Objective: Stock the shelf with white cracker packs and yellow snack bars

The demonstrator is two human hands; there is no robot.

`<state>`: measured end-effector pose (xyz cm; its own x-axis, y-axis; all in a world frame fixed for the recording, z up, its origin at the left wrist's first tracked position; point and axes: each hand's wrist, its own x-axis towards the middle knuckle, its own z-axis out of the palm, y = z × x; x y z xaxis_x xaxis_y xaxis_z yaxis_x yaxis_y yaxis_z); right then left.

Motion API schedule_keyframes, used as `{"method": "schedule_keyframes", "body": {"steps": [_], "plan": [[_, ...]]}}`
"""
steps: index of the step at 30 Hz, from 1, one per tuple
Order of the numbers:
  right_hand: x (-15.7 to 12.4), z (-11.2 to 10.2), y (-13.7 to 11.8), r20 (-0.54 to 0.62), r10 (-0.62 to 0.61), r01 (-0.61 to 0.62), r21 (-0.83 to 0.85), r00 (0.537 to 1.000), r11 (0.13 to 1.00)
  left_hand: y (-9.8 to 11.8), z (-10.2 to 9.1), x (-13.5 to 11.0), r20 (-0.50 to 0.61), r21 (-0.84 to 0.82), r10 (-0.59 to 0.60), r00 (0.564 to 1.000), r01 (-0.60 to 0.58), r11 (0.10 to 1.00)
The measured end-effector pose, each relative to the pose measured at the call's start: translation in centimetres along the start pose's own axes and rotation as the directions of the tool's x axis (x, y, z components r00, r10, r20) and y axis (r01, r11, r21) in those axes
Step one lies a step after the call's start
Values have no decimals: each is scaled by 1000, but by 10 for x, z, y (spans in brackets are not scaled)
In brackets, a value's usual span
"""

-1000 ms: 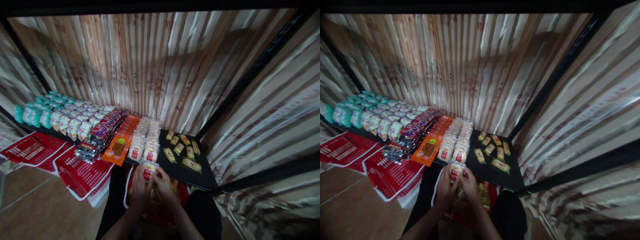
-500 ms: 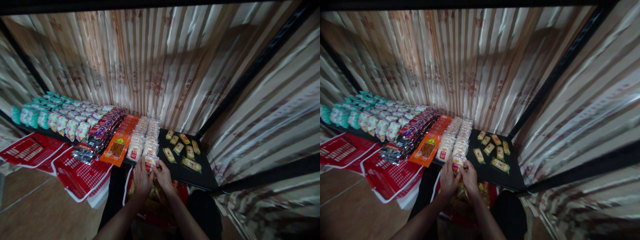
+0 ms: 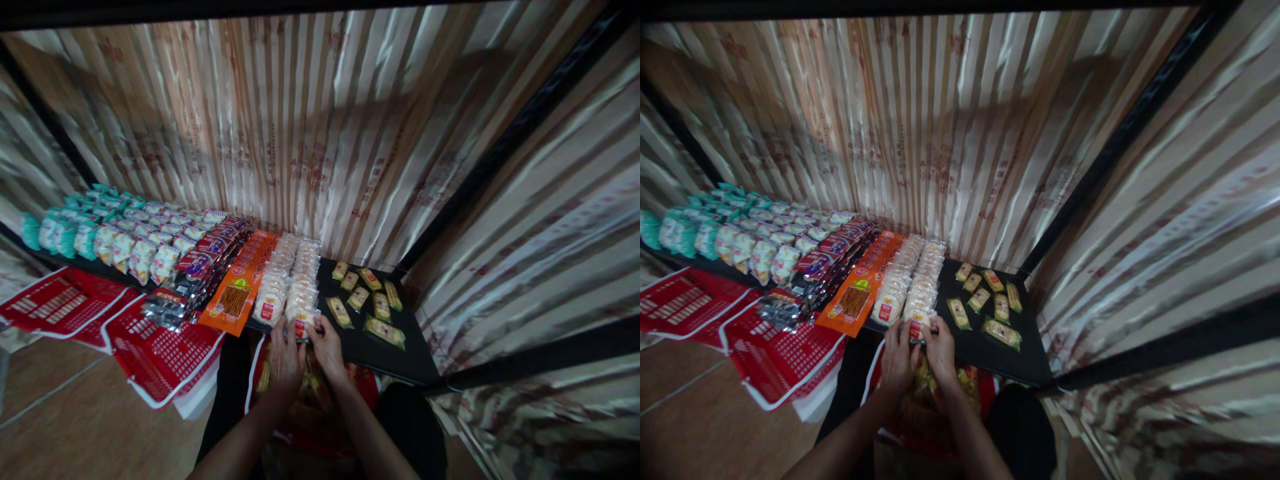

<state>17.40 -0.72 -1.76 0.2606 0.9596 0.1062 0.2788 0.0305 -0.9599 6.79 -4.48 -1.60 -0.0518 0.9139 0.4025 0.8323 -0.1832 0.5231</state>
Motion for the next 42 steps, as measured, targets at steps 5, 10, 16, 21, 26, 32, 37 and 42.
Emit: {"method": "schedule_keyframes", "body": {"steps": [5, 10, 16, 21, 26, 32, 37, 42], "plan": [[4, 2, 2, -12, -7, 6, -59, 1000, 998, -1, 4, -7, 40, 65, 93, 995, -96, 993], [2, 4, 2, -73, -43, 37, -87, 996, 996, -1, 8, -10, 64, 97, 85, 994, -91, 991], [-12, 3, -1, -122, -219, 174, -300, 968, 938, -5, 11, -10, 59, 80, 105, 993, -110, 991], [-19, 1, 10, 17, -461, 400, -526, 887, 751, -9, 15, -11, -10, 65, 145, 989, -144, 987], [-15, 2, 21, 52, -426, 387, -526, 903, 757, -8, 12, -10, 15, 45, 130, 991, -131, 990], [-10, 2, 27, 84, -407, 392, -500, 910, 772, -8, 13, -10, 13, 42, 124, 992, -125, 991], [-11, 3, 28, 69, -411, 386, -511, 909, 768, -14, 10, -10, -41, -31, 102, 994, -104, 994], [-13, 4, 26, 63, -433, 400, -521, 899, 754, -23, 4, 4, -205, -75, 44, 978, -61, 995]]}}
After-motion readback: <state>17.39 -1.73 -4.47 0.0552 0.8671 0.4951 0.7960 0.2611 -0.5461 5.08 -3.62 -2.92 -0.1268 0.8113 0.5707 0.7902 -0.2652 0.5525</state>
